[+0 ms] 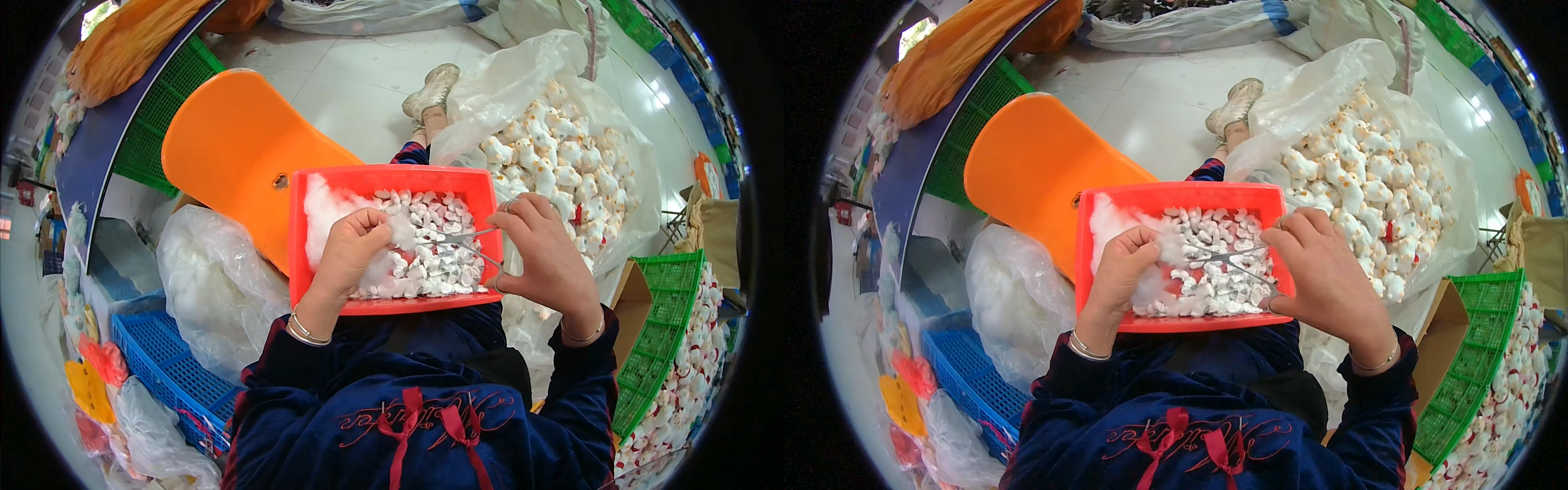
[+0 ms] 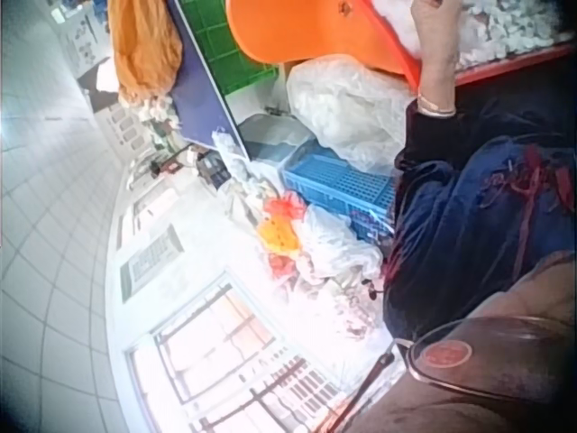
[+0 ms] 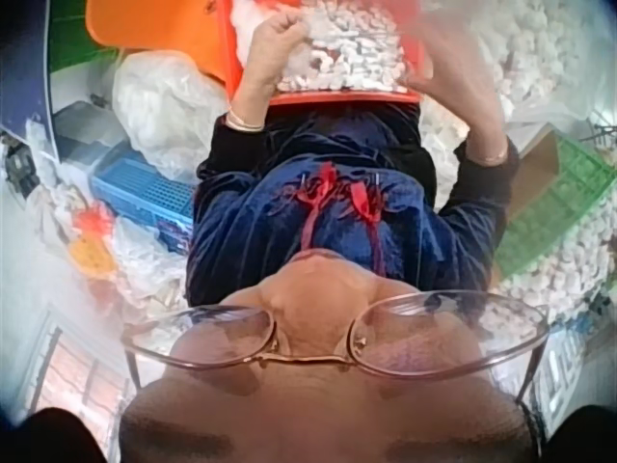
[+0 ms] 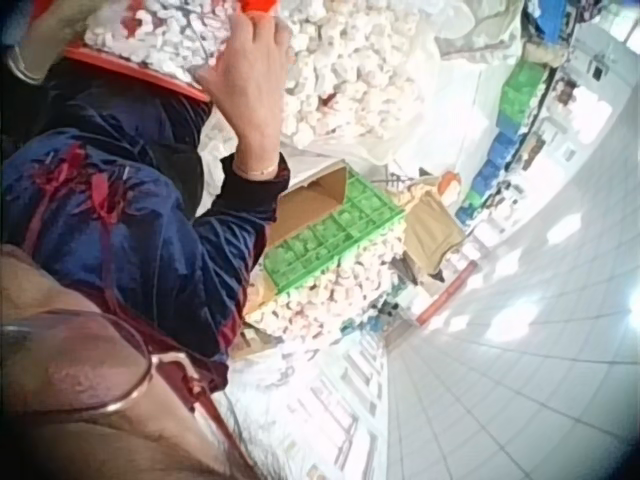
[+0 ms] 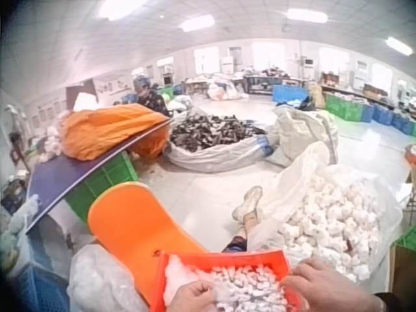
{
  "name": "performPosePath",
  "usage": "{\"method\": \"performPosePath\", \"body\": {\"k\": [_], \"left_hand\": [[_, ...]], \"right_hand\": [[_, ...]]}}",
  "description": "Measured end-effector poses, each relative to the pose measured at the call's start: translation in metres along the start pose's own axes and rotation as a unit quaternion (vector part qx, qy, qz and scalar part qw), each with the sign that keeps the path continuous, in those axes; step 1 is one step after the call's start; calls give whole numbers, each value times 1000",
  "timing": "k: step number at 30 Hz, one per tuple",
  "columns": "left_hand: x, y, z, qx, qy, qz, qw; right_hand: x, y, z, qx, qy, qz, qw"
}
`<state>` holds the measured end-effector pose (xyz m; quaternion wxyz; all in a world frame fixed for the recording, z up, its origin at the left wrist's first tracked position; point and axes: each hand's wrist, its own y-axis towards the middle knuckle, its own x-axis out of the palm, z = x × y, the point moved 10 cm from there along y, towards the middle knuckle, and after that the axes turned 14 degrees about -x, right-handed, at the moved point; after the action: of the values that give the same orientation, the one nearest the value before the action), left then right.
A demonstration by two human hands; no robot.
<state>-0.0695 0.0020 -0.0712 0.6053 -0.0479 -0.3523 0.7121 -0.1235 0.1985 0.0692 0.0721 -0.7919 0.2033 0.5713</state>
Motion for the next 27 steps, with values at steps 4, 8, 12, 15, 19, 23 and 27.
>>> {"method": "performPosePath", "body": {"k": [4, 8, 12, 15, 19, 23, 27], "left_hand": [[5, -1, -5, -10, 21, -39, 999], [5, -2, -6, -10, 10, -56, 998], [11, -9, 9, 34, 57, -37, 997], [18, -7, 8, 34, 112, -31, 993], [14, -3, 5, 58, 91, -33, 994], [7, -13, 21, 77, 42, -4, 996], [6, -19, 31, 156, 178, 60, 970]], "right_hand": [[8, 8, -7, -47, 9, 25, 999], [15, 8, 1, -15, -26, -44, 999], [23, 2, 8, 6, -21, -92, 996], [28, 8, 2, -15, -21, -92, 995], [35, 9, 2, -27, -3, -70, 997], [19, 0, 18, 42, 64, -39, 996], [10, 5, 6, 11, 62, 16, 998]]}}
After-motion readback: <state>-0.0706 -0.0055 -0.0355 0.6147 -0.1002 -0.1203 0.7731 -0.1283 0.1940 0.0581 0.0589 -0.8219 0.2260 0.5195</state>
